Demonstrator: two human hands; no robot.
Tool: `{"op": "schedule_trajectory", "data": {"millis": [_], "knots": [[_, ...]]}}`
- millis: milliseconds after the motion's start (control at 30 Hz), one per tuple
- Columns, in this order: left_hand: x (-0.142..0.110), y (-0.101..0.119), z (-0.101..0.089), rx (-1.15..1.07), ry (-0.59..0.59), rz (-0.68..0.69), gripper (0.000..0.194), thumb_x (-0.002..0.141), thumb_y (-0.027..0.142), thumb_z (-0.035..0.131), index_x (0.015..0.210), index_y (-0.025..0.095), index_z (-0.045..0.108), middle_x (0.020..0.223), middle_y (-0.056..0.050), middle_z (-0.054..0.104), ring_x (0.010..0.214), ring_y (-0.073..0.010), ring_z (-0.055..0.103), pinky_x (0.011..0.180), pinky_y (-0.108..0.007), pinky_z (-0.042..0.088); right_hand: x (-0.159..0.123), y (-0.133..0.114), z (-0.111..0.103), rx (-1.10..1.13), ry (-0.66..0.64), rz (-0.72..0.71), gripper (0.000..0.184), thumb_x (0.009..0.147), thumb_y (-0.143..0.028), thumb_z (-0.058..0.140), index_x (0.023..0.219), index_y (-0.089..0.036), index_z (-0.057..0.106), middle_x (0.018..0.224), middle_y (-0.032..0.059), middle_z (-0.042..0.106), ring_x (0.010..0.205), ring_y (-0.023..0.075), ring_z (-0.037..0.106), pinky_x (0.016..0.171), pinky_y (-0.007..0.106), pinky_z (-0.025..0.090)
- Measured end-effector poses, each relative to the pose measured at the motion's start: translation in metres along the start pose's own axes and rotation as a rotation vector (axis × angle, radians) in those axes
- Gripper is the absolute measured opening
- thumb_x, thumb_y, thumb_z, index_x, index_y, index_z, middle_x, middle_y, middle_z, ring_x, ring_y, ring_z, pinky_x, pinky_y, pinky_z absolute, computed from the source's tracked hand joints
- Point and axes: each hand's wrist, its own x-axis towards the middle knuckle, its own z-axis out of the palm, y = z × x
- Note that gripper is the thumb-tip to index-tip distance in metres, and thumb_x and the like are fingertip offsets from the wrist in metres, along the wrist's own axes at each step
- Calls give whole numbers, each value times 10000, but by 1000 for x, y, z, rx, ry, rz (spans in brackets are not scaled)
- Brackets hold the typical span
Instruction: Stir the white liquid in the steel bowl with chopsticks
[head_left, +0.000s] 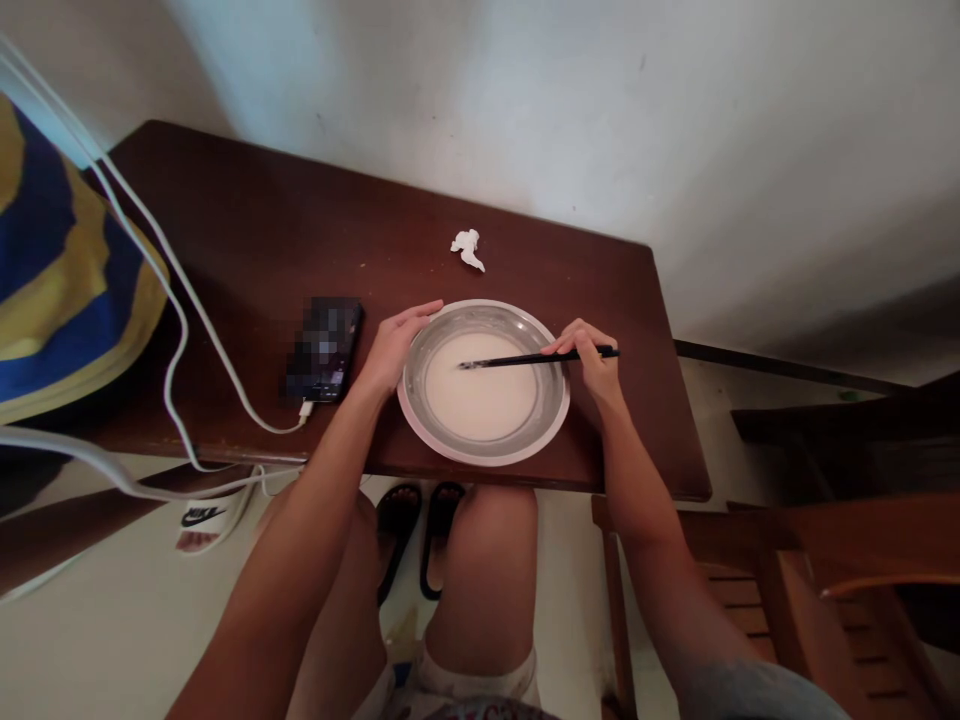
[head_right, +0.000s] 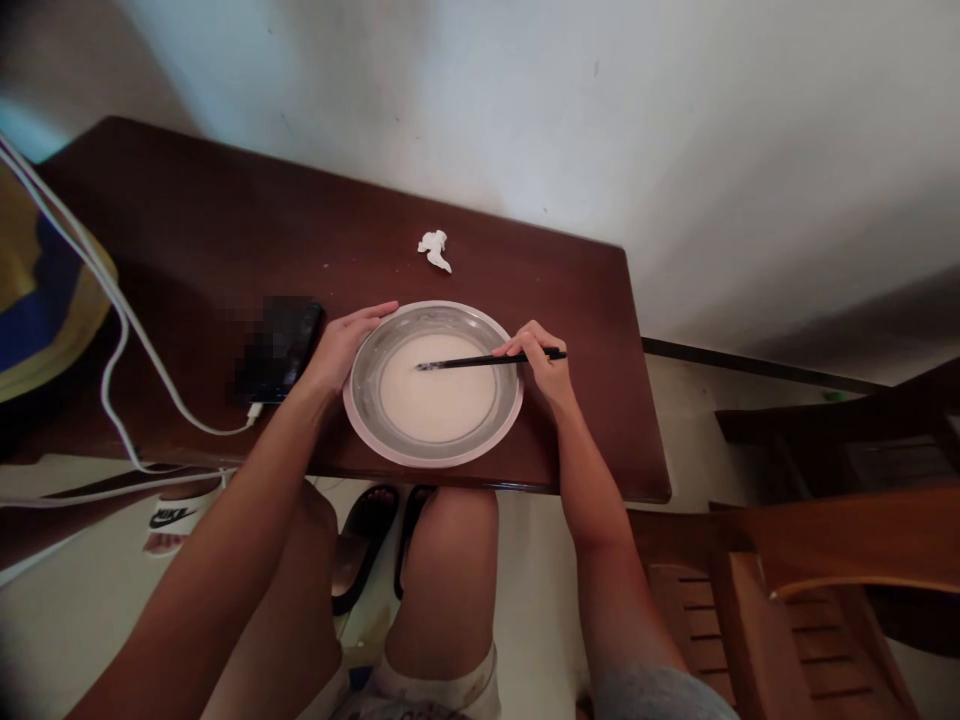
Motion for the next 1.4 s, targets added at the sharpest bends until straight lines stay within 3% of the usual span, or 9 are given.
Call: {"op": "schedule_trajectory", "data": {"millis": [200,433,667,767,900,1133,1233,1333,1400], "knots": [[1,0,0,-13,2,-12,565,734,340,647,1248,113,697,1215,-125,729,1125,-293,661,1043,-432,482,5,2,-4,75,172,-58,527,927,-545,536,487,-257,575,519,0,678,515,153,531,640,370,450],[0,2,0,2,9,-8,565,721,349,650,1235,122,708,1203,-115,733,1123,-295,660,1042,-424,485,0,3,0,13,-18,0,461,906,-534,576,536,-268,644,556,7,695,650,190,597,687,382,475],[-2,2,1,-2,5,-8,569,728,339,645,1252,122,697,1211,-124,728,1130,-296,660,1033,-429,491,3,-1,-5,49,185,4,527,921,-572,527,499,-261,577,543,13,685,544,168,565,640,376,471],[-3,2,2,-17,2,-11,581,719,350,665,1255,126,697,1223,-119,726,1145,-297,654,1050,-424,482,2,0,-2,71,105,4,541,911,-582,537,476,-262,571,497,8,651,539,166,545,635,369,469],[-3,1,1,-12,1,6,564,728,355,669,1244,131,704,1241,-112,723,1187,-303,638,1078,-423,463,0,2,2,31,-12,40,471,894,-569,582,551,-253,643,559,7,677,625,176,627,686,362,509],[-2,-1,1,20,0,44,551,754,365,632,1251,138,702,1270,-114,711,1230,-313,618,1097,-438,452,5,2,-7,45,234,33,545,911,-594,522,489,-251,546,520,0,657,524,152,599,612,342,484],[-4,0,3,24,13,37,561,743,359,638,1251,131,702,1265,-117,712,1217,-311,625,1095,-432,455,4,3,-5,81,125,16,557,913,-591,522,470,-254,545,498,2,651,517,150,566,612,342,474],[-6,2,5,25,26,24,571,740,350,632,1262,129,697,1252,-115,719,1202,-310,632,1090,-431,460,1,2,-1,83,-57,44,487,895,-572,576,533,-251,621,568,4,691,599,156,631,670,344,505],[-5,2,5,37,28,24,573,740,347,622,1265,131,696,1250,-114,720,1205,-310,631,1086,-428,465,-1,0,0,50,-102,85,448,882,-581,593,589,-247,653,634,3,718,644,157,673,711,346,526]]}}
